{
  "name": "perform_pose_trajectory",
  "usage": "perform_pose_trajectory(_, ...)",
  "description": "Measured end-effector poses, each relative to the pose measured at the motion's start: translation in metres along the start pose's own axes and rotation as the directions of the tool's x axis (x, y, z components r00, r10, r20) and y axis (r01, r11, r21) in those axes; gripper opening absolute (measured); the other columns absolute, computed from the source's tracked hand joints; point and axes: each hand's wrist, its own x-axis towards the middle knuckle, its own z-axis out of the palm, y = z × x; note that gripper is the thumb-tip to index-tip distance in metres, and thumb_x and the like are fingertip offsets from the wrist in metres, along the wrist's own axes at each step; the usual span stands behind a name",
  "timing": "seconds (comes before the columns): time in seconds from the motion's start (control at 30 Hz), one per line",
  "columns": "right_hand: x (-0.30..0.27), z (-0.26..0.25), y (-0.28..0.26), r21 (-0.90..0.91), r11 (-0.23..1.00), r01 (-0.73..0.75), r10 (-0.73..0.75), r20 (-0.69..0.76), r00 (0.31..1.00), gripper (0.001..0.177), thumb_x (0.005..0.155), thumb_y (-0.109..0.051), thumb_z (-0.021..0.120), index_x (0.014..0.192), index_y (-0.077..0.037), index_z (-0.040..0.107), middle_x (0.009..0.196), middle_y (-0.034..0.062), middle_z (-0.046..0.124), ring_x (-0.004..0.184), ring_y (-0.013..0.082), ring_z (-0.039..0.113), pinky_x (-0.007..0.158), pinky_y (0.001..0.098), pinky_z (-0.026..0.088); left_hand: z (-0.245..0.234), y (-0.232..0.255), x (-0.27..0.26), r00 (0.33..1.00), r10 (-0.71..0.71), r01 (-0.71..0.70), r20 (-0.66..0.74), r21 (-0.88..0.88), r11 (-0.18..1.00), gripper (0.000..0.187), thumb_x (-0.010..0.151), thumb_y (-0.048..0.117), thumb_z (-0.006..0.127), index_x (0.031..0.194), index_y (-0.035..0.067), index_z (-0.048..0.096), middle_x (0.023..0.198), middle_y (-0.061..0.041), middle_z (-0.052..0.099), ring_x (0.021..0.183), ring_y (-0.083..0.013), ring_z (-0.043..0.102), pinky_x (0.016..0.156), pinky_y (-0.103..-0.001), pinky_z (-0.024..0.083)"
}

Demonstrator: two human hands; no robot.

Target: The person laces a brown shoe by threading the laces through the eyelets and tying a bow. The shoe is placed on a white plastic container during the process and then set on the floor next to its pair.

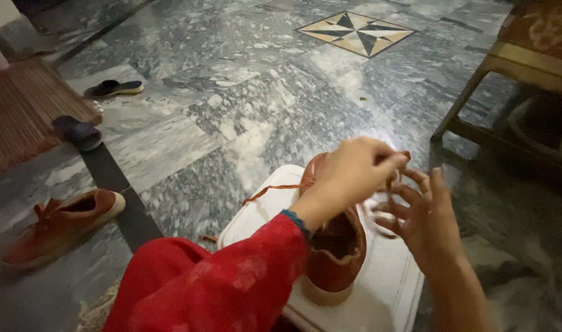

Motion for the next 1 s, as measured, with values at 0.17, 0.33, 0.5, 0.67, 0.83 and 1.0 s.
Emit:
perform_pose_trajectory(0.17, 0.013, -0.012, 0.004, 0.179, 0.984, -0.01, 0.004, 0.029, 1.0, 0.06, 0.103, -0.058, 0.031, 0.12, -0.009, 0.06, 0.116, 0.0093, 0.067, 0.111, 0.0247, 0.064, 0.104, 0.0451, 0.047, 0.004, 0.034, -0.017, 0.988, 0.119, -0.139, 0.095, 0.247, 0.959, 0.025, 0.084, 0.035, 0.068, 0.094, 0.016, 0.082, 0.082, -0.012, 0.076, 0.075, -0.031, 0.073, 0.066, -0.041, 0.057)
perform_pose_trajectory(0.33, 0.041, -0.044, -0.01, 0.352, 0.934, 0.064, -0.109, 0.109, 0.988, 0.028, 0.114, -0.034, 0.047, 0.121, -0.008, 0.055, 0.096, 0.0049, 0.057, 0.096, 0.0249, 0.061, 0.096, 0.0458, 0.05, -0.009, 0.036, -0.027, 0.986, -0.06, 0.025, 0.153, 0.224, 0.974, 0.034, 0.085, 0.042, 0.067, 0.099, 0.015, 0.081, 0.085, -0.014, 0.077, 0.074, -0.0308, 0.074, 0.069, -0.041, 0.058)
perform_pose_trajectory(0.5, 0.052, -0.015, -0.052, -0.077, 0.984, 0.163, -0.17, -0.109, 0.979, 0.035, 0.103, -0.016, 0.047, 0.137, -0.019, 0.056, 0.091, 0.0015, 0.061, 0.06, 0.0082, 0.041, 0.057, 0.0274, 0.039, -0.044, 0.016, -0.042, 0.961, 0.256, -0.202, -0.105, 0.366, 0.908, 0.055, 0.07, 0.049, 0.082, 0.098, 0.002, 0.077, 0.093, -0.022, 0.073, 0.093, -0.0394, 0.069, 0.08, -0.049, 0.053)
perform_pose_trajectory(0.67, 0.057, -0.004, -0.037, -0.227, 0.974, 0.02, -0.034, -0.061, 0.998, 0.036, 0.096, -0.011, 0.049, 0.131, -0.01, 0.06, 0.078, -0.0045, 0.054, 0.051, 0.0066, 0.036, 0.043, 0.024, 0.031, -0.066, -0.021, -0.063, 0.981, -0.144, 0.127, 0.134, 0.127, 0.984, 0.044, 0.083, 0.044, 0.072, 0.101, 0.004, 0.077, 0.093, -0.016, 0.075, 0.089, -0.0296, 0.073, 0.08, -0.04, 0.056)
perform_pose_trajectory(0.83, 0.081, -0.001, 0.006, -0.136, 0.968, -0.212, 0.23, 0.136, 0.964, 0.035, 0.101, -0.024, 0.062, 0.132, -0.007, 0.061, 0.071, -0.0006, 0.052, 0.051, 0.0101, 0.043, 0.041, 0.0251, 0.032, -0.074, -0.043, -0.057, 0.962, -0.245, 0.234, 0.122, 0.096, 0.968, 0.046, 0.074, 0.038, 0.074, 0.103, 0.002, 0.077, 0.09, -0.016, 0.077, 0.083, -0.0267, 0.076, 0.078, -0.035, 0.06)
perform_pose_trajectory(1.0, 0.079, 0.001, 0.056, -0.688, 0.719, -0.1, 0.143, 0.006, 0.99, 0.083, 0.071, -0.012, 0.089, 0.142, -0.015, 0.047, 0.076, 0.0045, 0.07, 0.067, 0.0108, 0.062, 0.059, 0.0293, 0.049, -0.093, -0.056, -0.056, 0.897, -0.427, 0.434, 0.111, -0.051, 0.899, 0.053, 0.068, 0.035, 0.079, 0.109, 0.003, 0.075, 0.088, -0.01, 0.079, 0.078, -0.0175, 0.075, 0.074, -0.031, 0.06)
